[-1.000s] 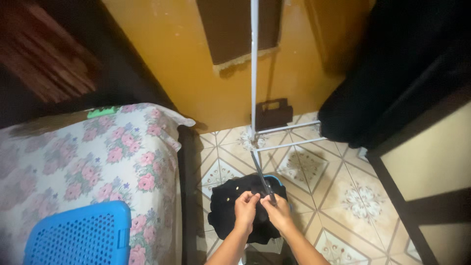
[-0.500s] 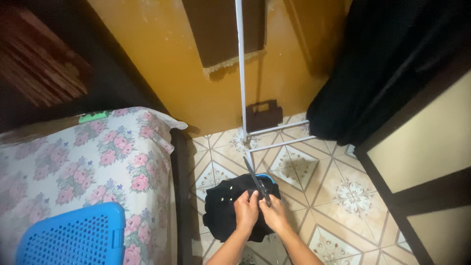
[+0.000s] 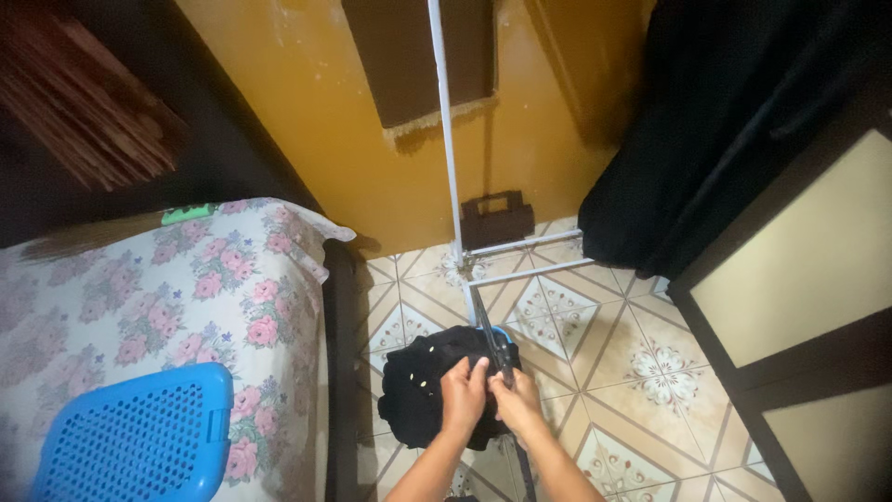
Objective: The person takes black garments from a blue laundry basket, places each on a hanger, and hangs them on a white clothes rack. The person repeats this process for several items, including a patterned shirt and a studded top, arranging them in sequence on the rack.
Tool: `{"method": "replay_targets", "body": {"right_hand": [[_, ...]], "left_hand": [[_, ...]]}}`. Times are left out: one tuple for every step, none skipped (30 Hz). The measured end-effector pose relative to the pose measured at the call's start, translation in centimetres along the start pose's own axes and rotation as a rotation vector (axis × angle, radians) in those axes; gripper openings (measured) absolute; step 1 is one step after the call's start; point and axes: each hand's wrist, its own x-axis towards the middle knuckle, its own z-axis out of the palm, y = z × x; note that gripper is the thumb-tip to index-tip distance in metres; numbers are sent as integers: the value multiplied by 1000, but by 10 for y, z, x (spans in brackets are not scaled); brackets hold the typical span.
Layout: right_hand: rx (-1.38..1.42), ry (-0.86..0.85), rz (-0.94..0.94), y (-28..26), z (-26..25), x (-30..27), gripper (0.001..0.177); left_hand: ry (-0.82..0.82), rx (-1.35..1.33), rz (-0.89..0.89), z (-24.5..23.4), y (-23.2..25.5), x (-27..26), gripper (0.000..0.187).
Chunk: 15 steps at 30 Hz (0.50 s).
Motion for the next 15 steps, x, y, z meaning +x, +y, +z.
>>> {"method": "replay_targets", "body": {"right_hand": [[50,-22,19,-2,-5,0,17],[97,-47,41,-4,-13,0,16],[144,-72,63,-5,-18,0,15],[128,-87,44,-4,-18,0,18],[111,-103,25,-4,-18,0,21],[96,-115,6,-5,-17,1,24],[104,-112,-3,-6,-15,1,23],[111,-106,-13,-8,-12,1,22],[119,-100,-22,-11,-10,0,21],[88,-107,-50,-16,-7,-1,20],[58,-113,-77,-22,-5,-2,20],[27,-120,-102,-29,-4,-3,20],[28,-96,-94,-38,-2,-3,22],[28,-73,-87,-47,0,-1,24],[29,-50,-79,-56,1,0,26]], "left_hand": [[-27,-76,-81,-3,-1,1,26],[-80,-8,-138,-7,-3,5,29],[-133,61,-195,-11,-4,12,32],[-185,127,-251,-13,-4,16,36],[-187,154,-224,-14,-4,14,34],[-192,180,-197,-13,-2,12,32],[-197,207,-169,-13,1,11,30],[-190,189,-125,-13,6,11,30],[-182,172,-82,-12,12,11,30],[-174,154,-37,-13,19,13,30],[-150,183,100,-13,27,16,26],[-126,212,234,-14,35,19,22],[-101,240,369,-14,43,23,18],[-86,262,403,-14,51,27,19],[-71,284,438,-13,57,31,21]]}}
